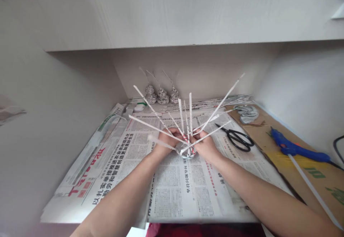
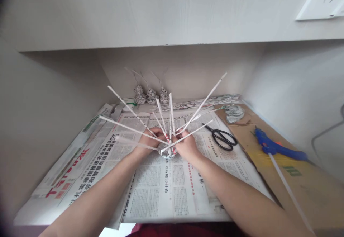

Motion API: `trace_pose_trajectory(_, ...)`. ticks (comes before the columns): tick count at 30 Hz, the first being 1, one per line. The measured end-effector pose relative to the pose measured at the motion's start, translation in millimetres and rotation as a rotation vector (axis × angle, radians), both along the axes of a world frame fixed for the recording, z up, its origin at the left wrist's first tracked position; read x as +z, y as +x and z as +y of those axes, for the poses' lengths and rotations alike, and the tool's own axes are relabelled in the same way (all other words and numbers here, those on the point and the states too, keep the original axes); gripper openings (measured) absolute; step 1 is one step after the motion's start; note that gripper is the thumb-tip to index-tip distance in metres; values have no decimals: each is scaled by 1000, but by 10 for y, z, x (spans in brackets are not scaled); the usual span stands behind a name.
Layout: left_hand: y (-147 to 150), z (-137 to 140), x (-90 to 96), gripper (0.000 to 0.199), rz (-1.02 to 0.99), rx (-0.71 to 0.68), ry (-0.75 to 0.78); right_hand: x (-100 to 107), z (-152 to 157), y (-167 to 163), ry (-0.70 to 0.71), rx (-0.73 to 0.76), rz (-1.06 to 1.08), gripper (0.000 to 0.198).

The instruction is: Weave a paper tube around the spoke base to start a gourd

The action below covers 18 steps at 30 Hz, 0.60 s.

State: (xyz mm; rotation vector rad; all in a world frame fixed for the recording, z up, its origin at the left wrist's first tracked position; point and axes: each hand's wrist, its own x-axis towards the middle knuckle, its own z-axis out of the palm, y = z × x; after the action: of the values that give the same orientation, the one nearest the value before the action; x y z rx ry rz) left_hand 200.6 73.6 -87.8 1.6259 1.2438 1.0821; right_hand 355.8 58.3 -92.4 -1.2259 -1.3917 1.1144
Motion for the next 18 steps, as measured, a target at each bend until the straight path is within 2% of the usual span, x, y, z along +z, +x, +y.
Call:
trace_pose_trajectory(6,78,-40,24,11,-16,42,8,24,-31,-29,27,-35,-89,8)
trace_pose_trajectory(12,94,-3,-52,9,-40,31,31,-78,-18,-26,52,-74,-166,11)
trace_pose_trajectory(18,105,2,-61,8,-90,10,-79,-65,-29,-21,56,-94,-223,11)
